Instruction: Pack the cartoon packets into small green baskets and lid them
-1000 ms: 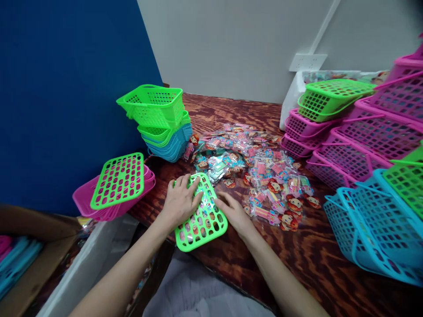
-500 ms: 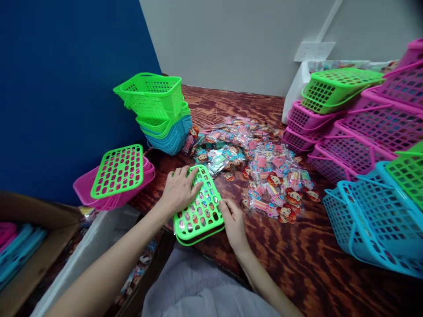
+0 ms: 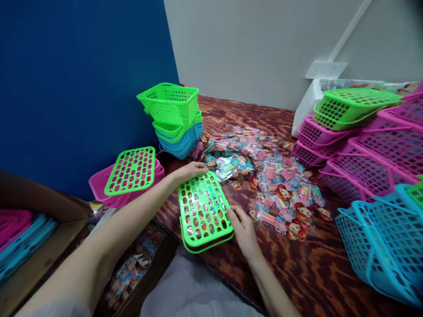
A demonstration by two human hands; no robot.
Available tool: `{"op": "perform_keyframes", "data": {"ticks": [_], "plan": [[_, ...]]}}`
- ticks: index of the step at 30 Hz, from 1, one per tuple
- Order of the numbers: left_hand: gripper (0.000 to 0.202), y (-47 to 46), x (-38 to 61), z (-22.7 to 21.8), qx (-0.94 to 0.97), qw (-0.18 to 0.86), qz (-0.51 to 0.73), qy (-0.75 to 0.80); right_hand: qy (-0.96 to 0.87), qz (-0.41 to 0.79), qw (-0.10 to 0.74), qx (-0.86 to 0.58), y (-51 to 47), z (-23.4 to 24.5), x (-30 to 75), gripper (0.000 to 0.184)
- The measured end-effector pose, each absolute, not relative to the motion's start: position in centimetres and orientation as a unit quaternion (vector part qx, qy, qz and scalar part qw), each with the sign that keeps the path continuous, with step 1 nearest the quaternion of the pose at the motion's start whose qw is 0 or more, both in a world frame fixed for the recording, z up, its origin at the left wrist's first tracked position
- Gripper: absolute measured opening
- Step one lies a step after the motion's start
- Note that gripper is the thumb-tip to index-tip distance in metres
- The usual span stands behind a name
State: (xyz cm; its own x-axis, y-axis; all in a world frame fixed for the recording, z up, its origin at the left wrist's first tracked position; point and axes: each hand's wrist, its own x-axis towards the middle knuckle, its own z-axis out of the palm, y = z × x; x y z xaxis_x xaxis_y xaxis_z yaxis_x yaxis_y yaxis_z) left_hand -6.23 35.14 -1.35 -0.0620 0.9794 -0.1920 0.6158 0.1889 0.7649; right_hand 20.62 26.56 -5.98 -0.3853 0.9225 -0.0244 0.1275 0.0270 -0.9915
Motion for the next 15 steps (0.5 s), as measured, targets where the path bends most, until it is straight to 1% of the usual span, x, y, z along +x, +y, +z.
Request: {"op": "perform_keyframes", "data": {"ticks": [3,7,10,12,13,15], "plan": [[0.042,34.1,-6.4,-1.7,0.552,0.385,0.282,0.684,-0.643,0.567,0.326,-0.399,29.4,-6.0,21.8,0.037],[0.036,31.6,-5.3,-2.2,0.493,0.336,0.353,0.721,-0.648,0.568,0.313,-0.400,34.0,-5.9,22.5,0.038],[0.031,29.8,-4.5,-2.7,0.438,0.297,0.401,0.747,-0.632,0.525,0.350,-0.450,35.1,-5.7,22.3,0.042],[0.029,28.9,-4.1,-3.2,0.403,0.280,0.431,0.757,-0.618,0.482,0.387,-0.485,34.0,-5.7,22.3,0.047],[0.029,28.4,-3.9,-3.5,0.386,0.273,0.445,0.761,-0.605,0.477,0.403,-0.494,32.9,-5.7,22.3,0.049],[0.030,27.6,-3.5,-4.0,0.354,0.261,0.469,0.766,-0.561,0.508,0.428,-0.495,30.5,-6.1,22.4,0.052]]}}
